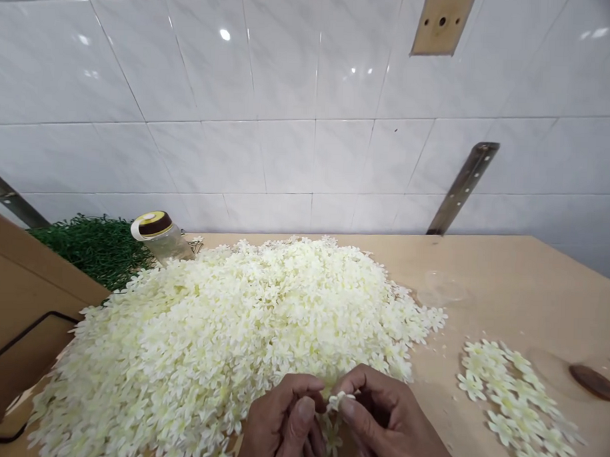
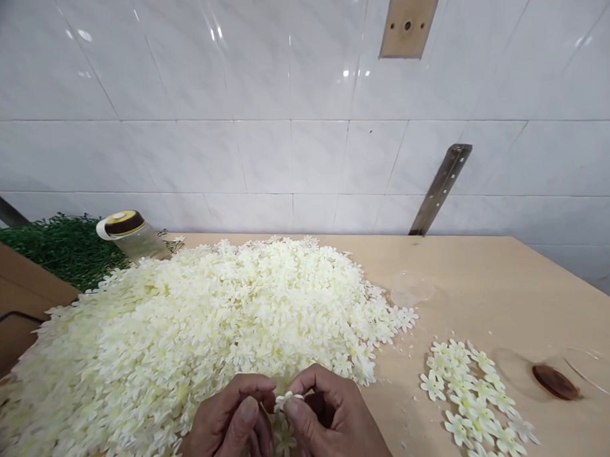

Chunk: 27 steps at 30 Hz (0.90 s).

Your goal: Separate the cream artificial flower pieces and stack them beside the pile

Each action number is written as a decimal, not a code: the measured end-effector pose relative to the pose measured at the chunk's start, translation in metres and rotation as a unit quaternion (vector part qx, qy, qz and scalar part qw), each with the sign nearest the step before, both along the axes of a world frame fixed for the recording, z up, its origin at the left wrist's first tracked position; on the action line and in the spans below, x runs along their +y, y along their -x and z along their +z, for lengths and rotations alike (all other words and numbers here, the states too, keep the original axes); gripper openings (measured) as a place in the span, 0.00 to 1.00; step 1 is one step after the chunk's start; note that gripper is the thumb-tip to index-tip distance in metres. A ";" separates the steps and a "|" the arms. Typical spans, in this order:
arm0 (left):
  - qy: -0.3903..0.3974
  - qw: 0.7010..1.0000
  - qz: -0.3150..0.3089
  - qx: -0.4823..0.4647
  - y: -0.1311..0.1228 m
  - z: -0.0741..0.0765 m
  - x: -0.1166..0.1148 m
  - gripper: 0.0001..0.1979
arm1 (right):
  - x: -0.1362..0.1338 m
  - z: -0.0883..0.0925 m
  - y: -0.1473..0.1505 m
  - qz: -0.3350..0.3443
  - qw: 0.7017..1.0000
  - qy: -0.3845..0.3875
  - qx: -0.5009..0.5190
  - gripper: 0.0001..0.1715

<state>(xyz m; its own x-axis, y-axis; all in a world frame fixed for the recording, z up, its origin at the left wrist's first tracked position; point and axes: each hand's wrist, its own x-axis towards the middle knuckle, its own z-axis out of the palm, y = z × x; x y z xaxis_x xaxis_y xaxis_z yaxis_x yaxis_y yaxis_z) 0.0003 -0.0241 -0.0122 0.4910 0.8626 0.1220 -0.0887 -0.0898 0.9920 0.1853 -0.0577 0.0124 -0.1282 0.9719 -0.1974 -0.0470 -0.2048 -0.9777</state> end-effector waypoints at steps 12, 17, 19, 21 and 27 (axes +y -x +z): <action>-0.076 0.995 0.029 0.056 -0.003 0.003 -0.003 0.12 | 0.002 -0.019 -0.002 -0.004 0.997 -0.080 -0.007 0.20; -0.037 0.998 0.031 0.046 -0.007 0.004 -0.004 0.13 | 0.002 -0.016 -0.004 -0.025 0.995 -0.091 -0.038 0.21; -0.020 0.999 0.026 0.031 -0.008 0.004 -0.003 0.13 | 0.001 -0.012 -0.003 -0.033 0.996 -0.073 -0.035 0.21; 0.003 0.999 0.023 0.025 -0.008 0.004 -0.001 0.13 | 0.001 -0.009 -0.003 -0.031 0.997 -0.059 -0.035 0.22; 0.057 0.998 0.017 0.025 -0.006 0.012 0.002 0.16 | 0.005 -0.008 0.003 -0.046 0.997 -0.052 -0.043 0.23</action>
